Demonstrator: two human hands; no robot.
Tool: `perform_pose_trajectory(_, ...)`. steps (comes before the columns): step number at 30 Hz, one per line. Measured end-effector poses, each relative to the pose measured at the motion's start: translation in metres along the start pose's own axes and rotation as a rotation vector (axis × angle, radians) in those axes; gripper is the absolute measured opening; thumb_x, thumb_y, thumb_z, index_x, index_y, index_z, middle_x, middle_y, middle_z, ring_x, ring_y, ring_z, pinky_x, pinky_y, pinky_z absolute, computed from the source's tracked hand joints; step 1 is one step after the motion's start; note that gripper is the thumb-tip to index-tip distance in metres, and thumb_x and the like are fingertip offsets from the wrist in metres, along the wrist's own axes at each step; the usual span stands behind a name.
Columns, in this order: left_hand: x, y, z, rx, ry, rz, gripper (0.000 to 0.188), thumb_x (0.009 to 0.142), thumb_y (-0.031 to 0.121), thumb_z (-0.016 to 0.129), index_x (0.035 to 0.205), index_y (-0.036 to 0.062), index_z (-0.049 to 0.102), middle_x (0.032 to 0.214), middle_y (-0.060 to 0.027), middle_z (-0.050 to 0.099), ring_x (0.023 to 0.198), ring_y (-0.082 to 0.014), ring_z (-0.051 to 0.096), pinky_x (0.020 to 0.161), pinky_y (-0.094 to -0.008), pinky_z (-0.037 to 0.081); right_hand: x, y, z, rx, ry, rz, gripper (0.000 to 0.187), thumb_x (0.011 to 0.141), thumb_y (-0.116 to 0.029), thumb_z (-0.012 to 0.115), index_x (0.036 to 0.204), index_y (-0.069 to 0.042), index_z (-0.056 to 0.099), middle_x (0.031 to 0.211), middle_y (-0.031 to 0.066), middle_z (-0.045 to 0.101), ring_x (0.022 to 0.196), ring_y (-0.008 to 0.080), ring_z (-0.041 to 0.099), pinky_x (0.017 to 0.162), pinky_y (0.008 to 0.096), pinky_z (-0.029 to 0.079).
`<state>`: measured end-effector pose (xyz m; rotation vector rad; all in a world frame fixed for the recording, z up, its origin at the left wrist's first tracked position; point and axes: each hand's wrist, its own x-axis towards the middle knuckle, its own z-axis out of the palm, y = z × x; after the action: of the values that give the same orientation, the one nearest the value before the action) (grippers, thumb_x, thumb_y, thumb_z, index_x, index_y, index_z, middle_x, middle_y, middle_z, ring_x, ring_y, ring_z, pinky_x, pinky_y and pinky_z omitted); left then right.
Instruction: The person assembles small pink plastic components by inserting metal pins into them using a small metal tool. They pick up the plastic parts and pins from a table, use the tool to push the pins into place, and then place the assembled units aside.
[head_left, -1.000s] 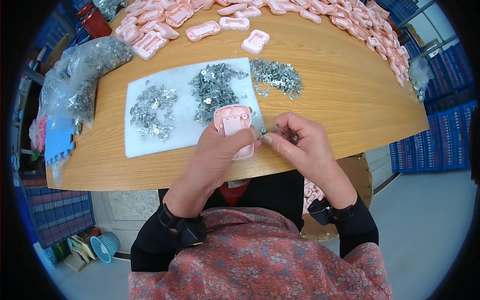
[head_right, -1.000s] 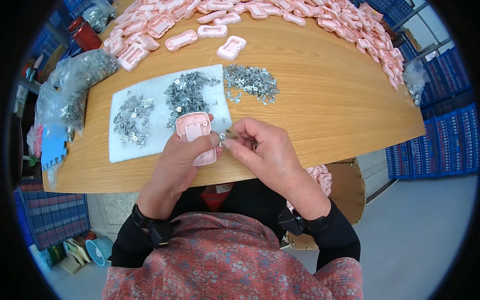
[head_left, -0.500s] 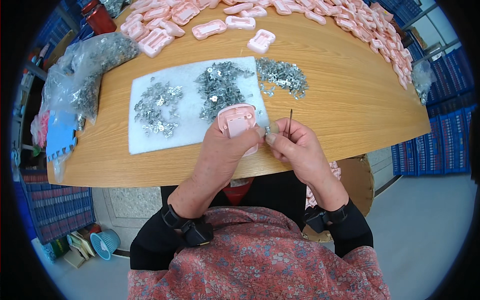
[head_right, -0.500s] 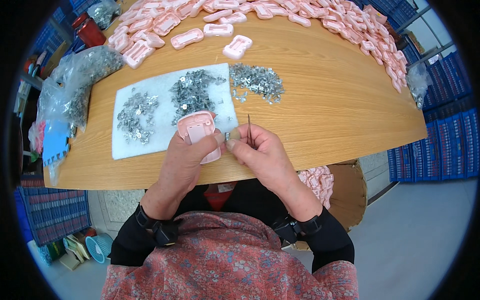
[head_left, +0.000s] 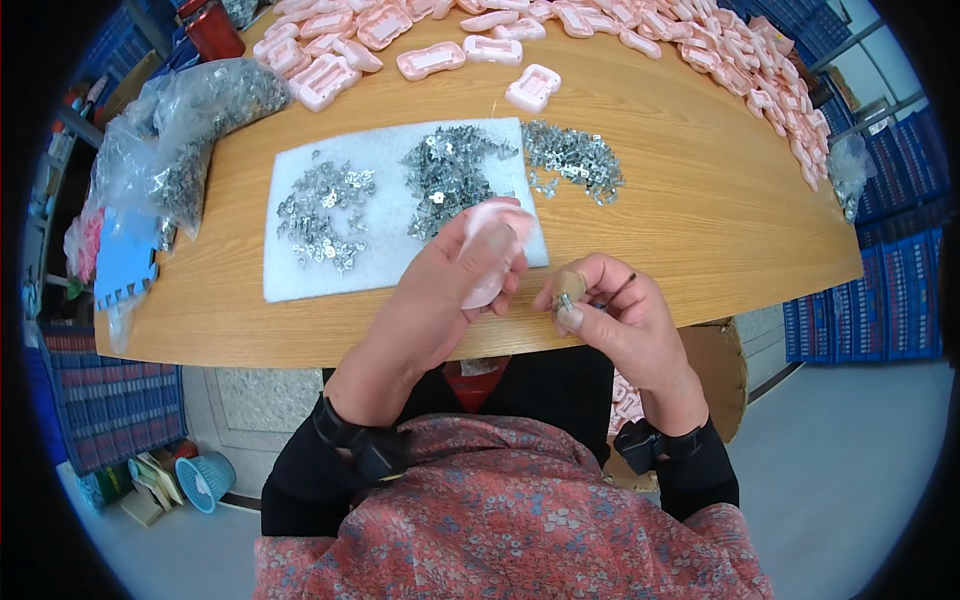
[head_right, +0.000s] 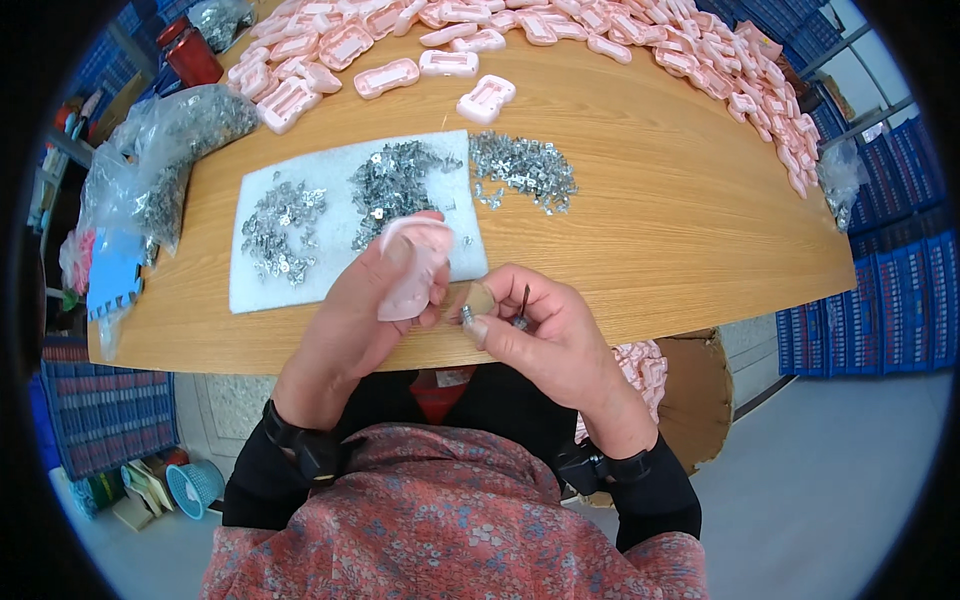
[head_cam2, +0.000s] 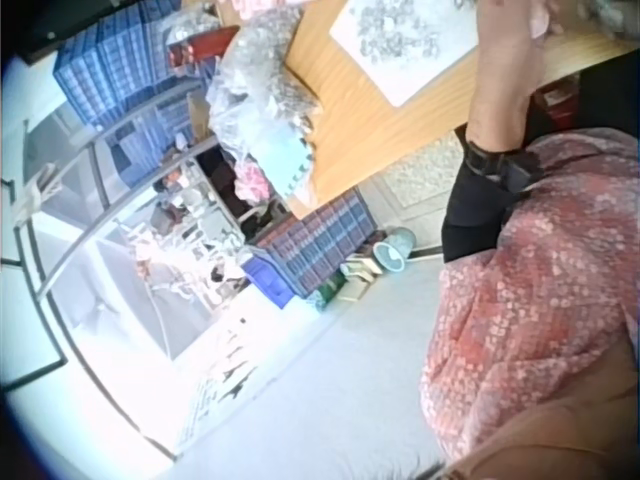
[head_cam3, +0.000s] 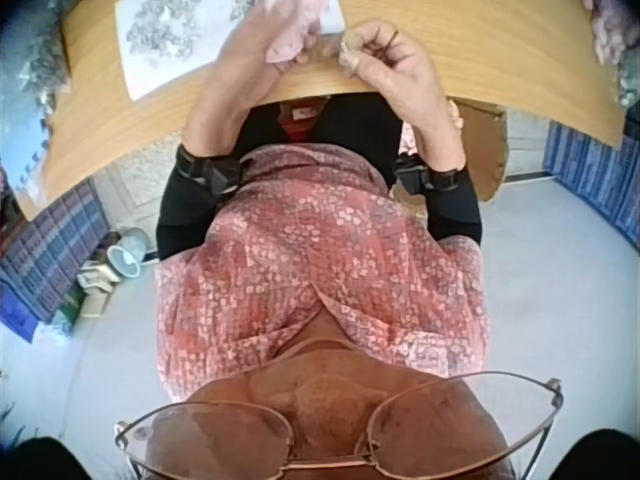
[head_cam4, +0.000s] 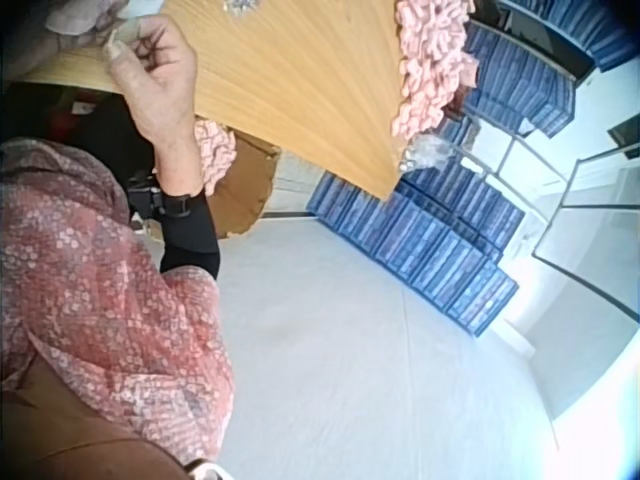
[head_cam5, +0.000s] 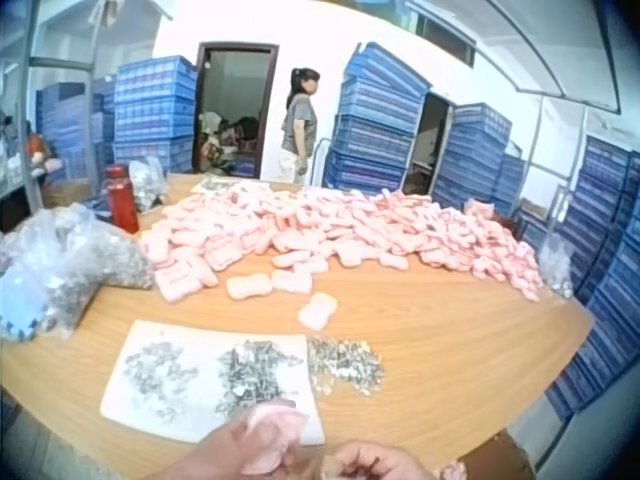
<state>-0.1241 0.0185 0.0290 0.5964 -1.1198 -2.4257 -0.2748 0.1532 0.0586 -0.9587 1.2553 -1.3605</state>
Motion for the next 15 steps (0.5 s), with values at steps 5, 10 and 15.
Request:
perform_pose_trajectory(5,-0.001,-0.001,-0.003,-0.167,-0.077,-0.04,0.056,0.102,0.046,0.041,0.134,0.0003,0.049,0.091,-0.0013,0.059,0.084,-0.0122,0.056,0.078,-0.0278,0.046,0.003,-0.006,0.007,-0.078,-0.091,-0.123,0.009,0.091,-0.003,0.062,0.1,-0.003,0.062,0.106,0.0013,0.067,0.074,0.0008,0.046,0.068,0.0187,0.041)
perform_pose_trajectory(10,-0.002,-0.001,0.008,-0.143,0.009,-0.083,0.051,0.103,0.041,0.041,0.129,-0.0008,0.051,0.099,-0.0027,0.062,0.089,-0.0138,0.059,0.082,-0.0297,0.048,0.007,-0.002,0.01,-0.055,-0.114,-0.119,0.009,0.09,0.0,0.061,0.098,-0.003,0.061,0.107,0.0007,0.068,0.073,0.0005,0.043,0.067,0.0188,0.04)
perform_pose_trajectory(15,-0.001,-0.006,-0.003,-0.114,-0.064,-0.034,0.041,0.104,0.037,0.039,0.122,0.0035,0.054,0.11,-0.0068,0.063,0.096,-0.0164,0.063,0.084,-0.0299,0.052,0.007,0.009,0.002,-0.125,-0.057,-0.102,0.009,0.09,-0.002,0.061,0.099,-0.003,0.062,0.107,0.0,0.068,0.07,0.0012,0.04,0.066,0.019,0.039)
